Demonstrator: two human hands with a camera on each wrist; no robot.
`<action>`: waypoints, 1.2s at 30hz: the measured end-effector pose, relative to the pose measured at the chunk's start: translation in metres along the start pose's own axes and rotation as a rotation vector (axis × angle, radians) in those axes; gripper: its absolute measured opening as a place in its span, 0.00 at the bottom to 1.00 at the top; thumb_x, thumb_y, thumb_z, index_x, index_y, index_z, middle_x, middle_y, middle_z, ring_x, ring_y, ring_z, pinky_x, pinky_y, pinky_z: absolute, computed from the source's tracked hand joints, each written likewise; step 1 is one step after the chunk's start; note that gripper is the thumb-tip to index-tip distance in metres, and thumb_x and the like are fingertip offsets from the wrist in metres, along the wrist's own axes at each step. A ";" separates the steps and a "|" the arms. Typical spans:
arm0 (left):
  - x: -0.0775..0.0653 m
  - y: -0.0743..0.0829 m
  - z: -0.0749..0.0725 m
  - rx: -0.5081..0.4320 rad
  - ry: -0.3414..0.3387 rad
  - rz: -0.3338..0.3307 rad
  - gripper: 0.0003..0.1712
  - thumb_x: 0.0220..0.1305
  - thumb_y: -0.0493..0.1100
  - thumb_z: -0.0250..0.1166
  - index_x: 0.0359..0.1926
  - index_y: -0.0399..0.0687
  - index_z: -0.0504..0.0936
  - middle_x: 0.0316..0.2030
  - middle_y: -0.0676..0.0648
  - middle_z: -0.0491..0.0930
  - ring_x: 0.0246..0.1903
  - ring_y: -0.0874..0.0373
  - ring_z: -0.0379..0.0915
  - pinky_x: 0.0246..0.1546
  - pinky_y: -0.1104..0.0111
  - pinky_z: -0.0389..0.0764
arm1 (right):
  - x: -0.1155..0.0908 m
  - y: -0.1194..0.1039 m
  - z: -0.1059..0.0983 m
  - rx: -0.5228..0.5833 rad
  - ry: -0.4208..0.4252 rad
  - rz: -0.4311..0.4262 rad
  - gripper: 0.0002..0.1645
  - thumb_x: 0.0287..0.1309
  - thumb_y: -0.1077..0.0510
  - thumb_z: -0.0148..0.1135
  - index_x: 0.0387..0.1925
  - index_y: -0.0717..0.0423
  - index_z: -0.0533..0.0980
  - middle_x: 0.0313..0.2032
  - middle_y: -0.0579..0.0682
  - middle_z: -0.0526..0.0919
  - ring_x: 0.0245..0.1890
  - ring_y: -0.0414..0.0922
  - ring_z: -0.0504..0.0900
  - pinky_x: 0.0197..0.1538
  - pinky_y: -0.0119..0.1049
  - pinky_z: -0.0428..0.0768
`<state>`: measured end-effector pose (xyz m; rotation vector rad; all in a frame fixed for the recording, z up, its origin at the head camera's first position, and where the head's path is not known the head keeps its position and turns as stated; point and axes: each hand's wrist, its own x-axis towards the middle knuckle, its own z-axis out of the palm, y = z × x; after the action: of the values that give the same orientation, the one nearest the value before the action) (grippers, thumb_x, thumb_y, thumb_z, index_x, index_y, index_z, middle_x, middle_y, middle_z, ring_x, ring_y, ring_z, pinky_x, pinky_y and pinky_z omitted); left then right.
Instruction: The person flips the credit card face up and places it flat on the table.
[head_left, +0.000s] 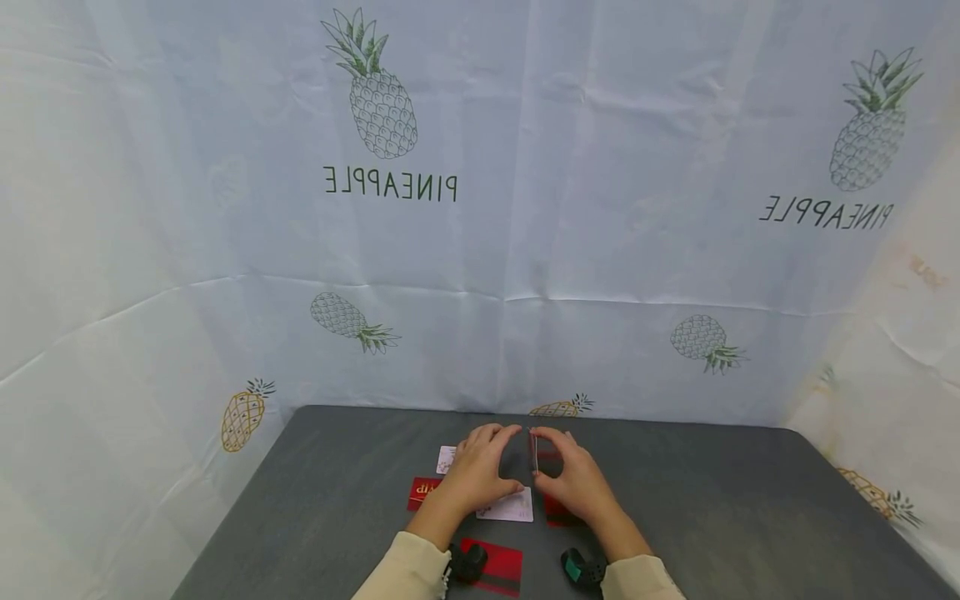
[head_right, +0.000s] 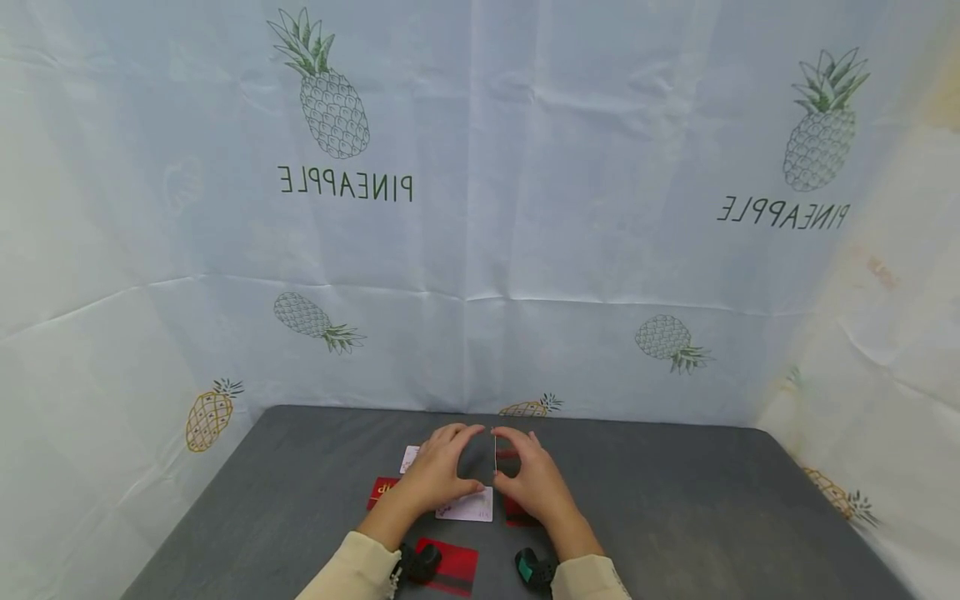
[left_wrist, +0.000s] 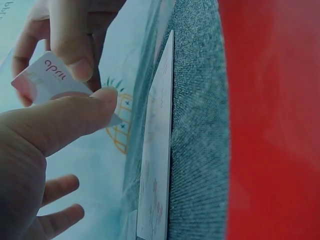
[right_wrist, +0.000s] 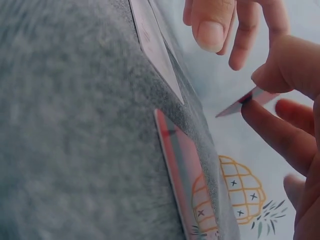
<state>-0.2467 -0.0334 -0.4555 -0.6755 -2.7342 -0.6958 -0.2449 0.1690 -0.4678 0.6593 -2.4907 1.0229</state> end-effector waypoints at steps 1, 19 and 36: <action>0.000 0.000 0.000 -0.005 0.001 0.000 0.50 0.46 0.55 0.79 0.70 0.59 0.67 0.60 0.47 0.72 0.63 0.47 0.65 0.60 0.44 0.70 | 0.000 -0.001 0.000 0.013 -0.015 0.007 0.38 0.45 0.65 0.74 0.60 0.47 0.72 0.57 0.50 0.80 0.44 0.48 0.87 0.66 0.61 0.66; 0.001 -0.003 0.001 0.013 0.050 -0.032 0.38 0.49 0.50 0.78 0.62 0.61 0.73 0.57 0.48 0.73 0.61 0.48 0.67 0.56 0.44 0.71 | -0.001 -0.009 0.002 0.037 -0.086 -0.007 0.38 0.49 0.60 0.73 0.62 0.44 0.68 0.48 0.45 0.85 0.38 0.39 0.85 0.40 0.37 0.82; 0.003 -0.001 0.000 0.021 0.107 -0.041 0.29 0.49 0.46 0.76 0.54 0.56 0.78 0.57 0.48 0.73 0.61 0.48 0.64 0.59 0.42 0.64 | 0.002 0.015 0.008 -0.032 0.008 0.063 0.35 0.42 0.57 0.76 0.55 0.52 0.75 0.53 0.49 0.79 0.57 0.52 0.73 0.60 0.56 0.72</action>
<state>-0.2496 -0.0337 -0.4551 -0.5630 -2.6602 -0.6903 -0.2560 0.1721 -0.4804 0.5700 -2.5303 1.0031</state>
